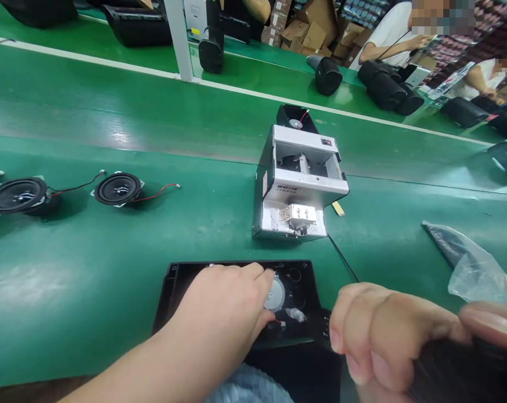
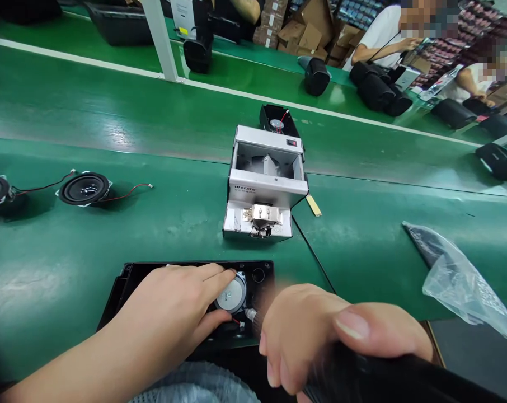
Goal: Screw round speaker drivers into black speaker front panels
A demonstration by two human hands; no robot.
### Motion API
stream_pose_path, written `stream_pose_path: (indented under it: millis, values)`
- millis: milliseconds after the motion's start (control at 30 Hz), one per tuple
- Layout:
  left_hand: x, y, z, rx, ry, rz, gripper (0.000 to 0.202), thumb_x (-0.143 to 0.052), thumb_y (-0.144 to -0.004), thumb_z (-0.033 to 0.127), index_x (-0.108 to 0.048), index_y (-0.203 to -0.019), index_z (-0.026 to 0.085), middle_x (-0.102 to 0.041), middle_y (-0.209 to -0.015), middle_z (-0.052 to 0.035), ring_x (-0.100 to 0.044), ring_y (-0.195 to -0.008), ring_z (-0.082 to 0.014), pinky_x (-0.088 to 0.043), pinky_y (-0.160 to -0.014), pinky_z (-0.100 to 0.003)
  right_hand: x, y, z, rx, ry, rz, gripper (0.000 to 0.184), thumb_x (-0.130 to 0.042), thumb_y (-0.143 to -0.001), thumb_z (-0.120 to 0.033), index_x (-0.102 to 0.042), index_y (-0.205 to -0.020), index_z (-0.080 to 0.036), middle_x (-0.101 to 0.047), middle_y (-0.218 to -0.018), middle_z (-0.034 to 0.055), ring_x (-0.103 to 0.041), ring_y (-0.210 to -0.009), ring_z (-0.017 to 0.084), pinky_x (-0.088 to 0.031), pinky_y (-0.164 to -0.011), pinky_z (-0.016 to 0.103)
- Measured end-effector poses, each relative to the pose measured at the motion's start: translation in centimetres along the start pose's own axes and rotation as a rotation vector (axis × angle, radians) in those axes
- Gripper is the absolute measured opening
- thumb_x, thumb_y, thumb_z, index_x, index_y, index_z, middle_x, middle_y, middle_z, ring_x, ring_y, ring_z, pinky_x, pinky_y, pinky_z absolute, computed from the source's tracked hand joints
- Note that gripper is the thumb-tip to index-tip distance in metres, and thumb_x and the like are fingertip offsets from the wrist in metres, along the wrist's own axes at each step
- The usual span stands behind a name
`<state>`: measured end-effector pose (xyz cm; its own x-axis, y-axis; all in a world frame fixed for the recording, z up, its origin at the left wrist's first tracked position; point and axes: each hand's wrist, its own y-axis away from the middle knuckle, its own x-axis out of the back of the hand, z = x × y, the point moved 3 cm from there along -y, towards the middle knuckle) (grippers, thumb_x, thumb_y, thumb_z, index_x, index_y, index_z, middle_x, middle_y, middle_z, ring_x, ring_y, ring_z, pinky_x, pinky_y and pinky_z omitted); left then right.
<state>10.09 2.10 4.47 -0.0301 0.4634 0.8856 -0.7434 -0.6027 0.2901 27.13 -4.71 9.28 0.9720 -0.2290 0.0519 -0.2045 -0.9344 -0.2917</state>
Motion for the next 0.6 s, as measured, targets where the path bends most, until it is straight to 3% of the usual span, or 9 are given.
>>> stream_pose_path:
  millis: [133, 233, 300, 467, 600]
  values:
    - [0.0, 0.0, 0.0, -0.002, 0.012, 0.007, 0.040, -0.080, -0.097, 0.036, -0.072, -0.134, 0.025, -0.081, -0.121, -0.0057, -0.081, -0.102, -0.0352, -0.065, -0.077, -0.049, 0.8, 0.5, 0.4, -0.023, 0.005, 0.026, 0.062, -0.043, -0.112, -0.055, -0.063, -0.060, -0.029, -0.046, -0.042, -0.0008, -0.054, -0.042, 0.023, -0.052, -0.046, 0.043]
    - [-0.1, 0.0, -0.1, 0.001, 0.020, 0.021, 0.039, -0.080, -0.097, 0.037, -0.072, -0.133, 0.025, -0.081, -0.122, -0.0053, -0.081, -0.101, -0.0353, -0.065, -0.077, -0.050, 1.1, 0.6, 0.7, -0.050, 0.009, -0.041, 0.041, -0.065, -0.098, -0.064, -0.070, -0.074, -0.032, -0.058, -0.056, 0.0028, -0.064, -0.059, 0.030, -0.060, -0.060, 0.051]
    - [-0.2, 0.0, -0.2, 0.000, 0.027, 0.035, 0.037, -0.080, -0.097, 0.038, -0.073, -0.131, 0.025, -0.081, -0.124, -0.0056, -0.081, -0.103, -0.0356, -0.065, -0.077, -0.050, 1.2, 0.3, 0.8, -0.044, 0.029, -0.054, 0.037, -0.074, -0.089, -0.067, -0.071, -0.079, -0.032, -0.062, -0.064, 0.0049, -0.067, -0.068, 0.034, -0.062, -0.065, 0.055]
    - [-0.4, 0.1, -0.3, -0.009, 0.030, 0.075, 0.038, -0.082, -0.095, 0.039, -0.073, -0.130, 0.025, -0.081, -0.127, -0.0053, -0.081, -0.102, -0.0358, -0.064, -0.074, -0.049, 1.0, -0.5, 0.8, -0.055, 0.029, -0.030, 0.038, -0.074, -0.088, -0.067, -0.070, -0.076, -0.031, -0.060, -0.062, 0.0048, -0.067, -0.068, 0.034, -0.062, -0.064, 0.055]
    - [-0.4, 0.1, -0.3, -0.006, 0.030, 0.067, 0.036, -0.082, -0.095, 0.037, -0.074, -0.128, 0.025, -0.081, -0.126, -0.0052, -0.081, -0.102, -0.0354, -0.064, -0.075, -0.048, 1.1, -0.4, 0.8, -0.121, -0.021, -0.007, 0.050, -0.059, -0.102, -0.061, -0.066, -0.065, -0.028, -0.055, -0.050, 0.0029, -0.061, -0.053, 0.029, -0.057, -0.052, 0.049]
